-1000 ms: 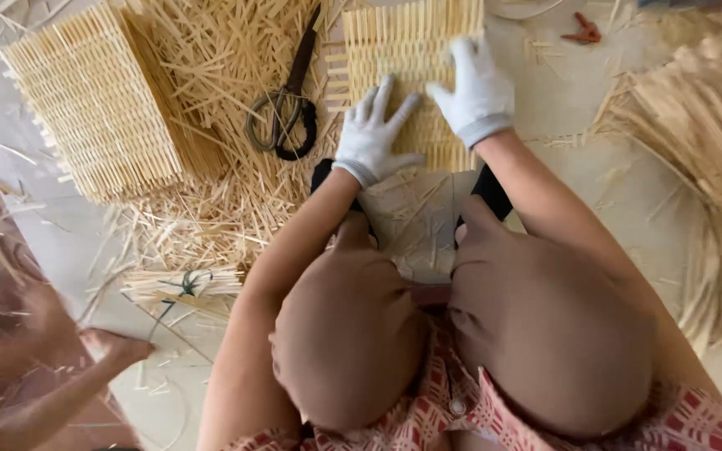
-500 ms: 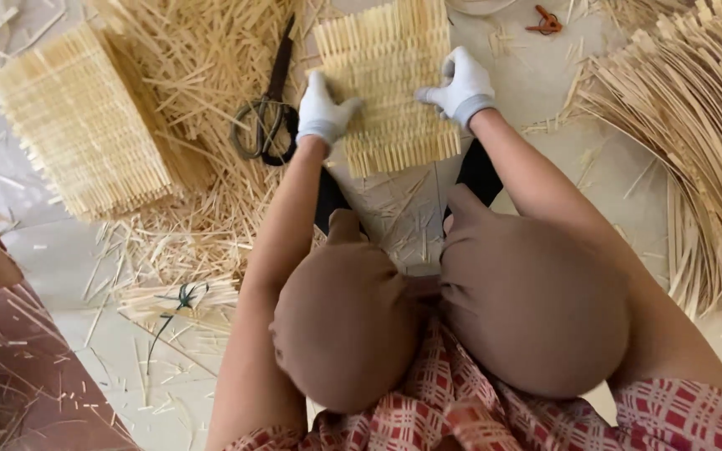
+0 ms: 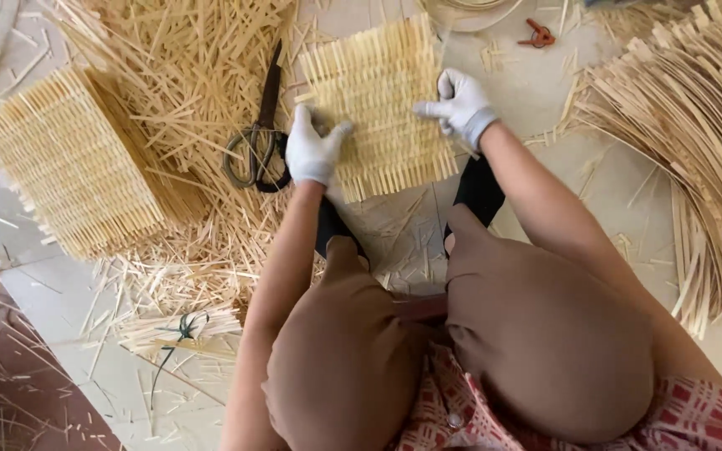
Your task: The recorder weaves and trims bamboo strips to assemble circular bases and rectangular mats.
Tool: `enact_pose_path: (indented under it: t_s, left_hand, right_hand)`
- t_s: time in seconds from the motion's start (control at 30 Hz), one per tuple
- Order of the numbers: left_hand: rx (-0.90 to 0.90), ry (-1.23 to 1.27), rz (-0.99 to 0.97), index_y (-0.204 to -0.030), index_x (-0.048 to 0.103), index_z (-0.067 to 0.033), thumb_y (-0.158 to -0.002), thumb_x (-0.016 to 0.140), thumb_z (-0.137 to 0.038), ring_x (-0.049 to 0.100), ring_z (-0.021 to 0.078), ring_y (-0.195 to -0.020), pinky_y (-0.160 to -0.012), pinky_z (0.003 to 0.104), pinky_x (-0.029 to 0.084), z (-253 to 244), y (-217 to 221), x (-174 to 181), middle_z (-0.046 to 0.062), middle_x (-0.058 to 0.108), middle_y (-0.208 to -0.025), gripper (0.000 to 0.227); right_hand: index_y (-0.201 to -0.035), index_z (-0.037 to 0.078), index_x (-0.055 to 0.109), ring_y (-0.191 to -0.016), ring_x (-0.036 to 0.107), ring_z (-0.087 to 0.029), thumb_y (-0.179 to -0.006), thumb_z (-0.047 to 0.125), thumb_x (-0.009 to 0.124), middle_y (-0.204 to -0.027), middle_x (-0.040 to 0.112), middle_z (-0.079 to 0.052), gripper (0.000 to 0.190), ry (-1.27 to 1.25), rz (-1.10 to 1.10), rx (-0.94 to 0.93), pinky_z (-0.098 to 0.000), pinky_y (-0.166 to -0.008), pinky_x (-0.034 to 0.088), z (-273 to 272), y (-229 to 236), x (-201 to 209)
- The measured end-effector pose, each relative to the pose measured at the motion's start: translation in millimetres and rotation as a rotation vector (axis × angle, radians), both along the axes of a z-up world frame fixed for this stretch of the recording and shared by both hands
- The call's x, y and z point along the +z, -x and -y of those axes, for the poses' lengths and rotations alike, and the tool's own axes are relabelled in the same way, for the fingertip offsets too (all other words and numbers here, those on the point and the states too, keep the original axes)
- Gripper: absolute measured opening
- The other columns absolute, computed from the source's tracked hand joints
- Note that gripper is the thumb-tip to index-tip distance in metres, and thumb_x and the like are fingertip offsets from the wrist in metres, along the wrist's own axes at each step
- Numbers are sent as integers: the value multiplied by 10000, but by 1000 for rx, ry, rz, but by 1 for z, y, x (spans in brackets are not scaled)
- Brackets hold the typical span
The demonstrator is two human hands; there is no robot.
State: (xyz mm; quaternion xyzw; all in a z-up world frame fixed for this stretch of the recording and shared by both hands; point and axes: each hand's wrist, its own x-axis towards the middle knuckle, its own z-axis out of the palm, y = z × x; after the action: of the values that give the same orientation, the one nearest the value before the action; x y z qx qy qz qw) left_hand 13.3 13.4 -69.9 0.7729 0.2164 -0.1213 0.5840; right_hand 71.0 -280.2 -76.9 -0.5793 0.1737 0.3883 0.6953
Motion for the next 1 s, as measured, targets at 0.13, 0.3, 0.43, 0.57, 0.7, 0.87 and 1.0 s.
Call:
enact_pose_path:
  t_s: [0.13,0.3,0.43,0.57,0.7,0.87,1.0]
  left_hand:
    - [-470,-1011,220,-1108,677,-275,-815,752,-234,643,241,-867,-637,375,527,36,1,52,47,691,-991,305]
    - [-536,-1139,505,-1155,691,-313,-834,663,-174,616,270,-832,-648,447,477,40,9,56,5,623,-888,351]
    - [-521,-1092,502,-1131,706,-300,-834,677,-169,617,277,-807,-626,446,456,45,11,53,12,615,-861,326]
    - [-538,-1042,471,-1128,711,-271,-871,683,-150,607,267,-787,-597,425,448,44,6,51,26,615,-858,285]
    - [-521,-1029,492,-1105,703,-279,-847,691,-169,611,280,-825,-625,429,469,46,8,62,29,617,-874,281]
    - [-376,-861,746,-1220,692,-193,-962,639,-180,590,213,-902,-786,364,529,51,4,70,31,600,-1007,264]
    - [-360,-414,456,-1374,673,-129,-1102,593,-229,565,128,-729,-634,258,521,64,-15,84,38,692,-1031,301]
  right_hand:
    - [-804,149,431,-510,497,-165,-796,303,962,-646,510,-4,553,664,485,98,-355,-458,429,-15,19,38]
    - [-959,128,558,-643,606,-267,-695,441,938,-671,588,-32,559,999,599,216,-449,-606,469,-11,3,53]
    - [-1086,184,669,-827,659,-289,-961,214,762,-1017,636,-90,159,1142,1153,186,-422,-664,526,22,-33,23]
    - [-1030,160,673,-800,641,-317,-937,159,733,-1095,625,-115,111,1279,1208,364,-465,-659,537,43,-68,-11]
    - [-1039,124,656,-875,648,-273,-1004,61,687,-1052,626,-82,79,1215,1258,218,-427,-729,561,73,-60,-23]
    - [-1190,13,602,-967,645,-260,-1088,-59,581,-1084,647,-128,127,757,1349,-384,-393,-863,569,87,-18,62]
    - [-1236,72,581,-966,665,-220,-1176,16,523,-1114,689,-103,101,236,1170,-378,-358,-870,572,72,7,98]
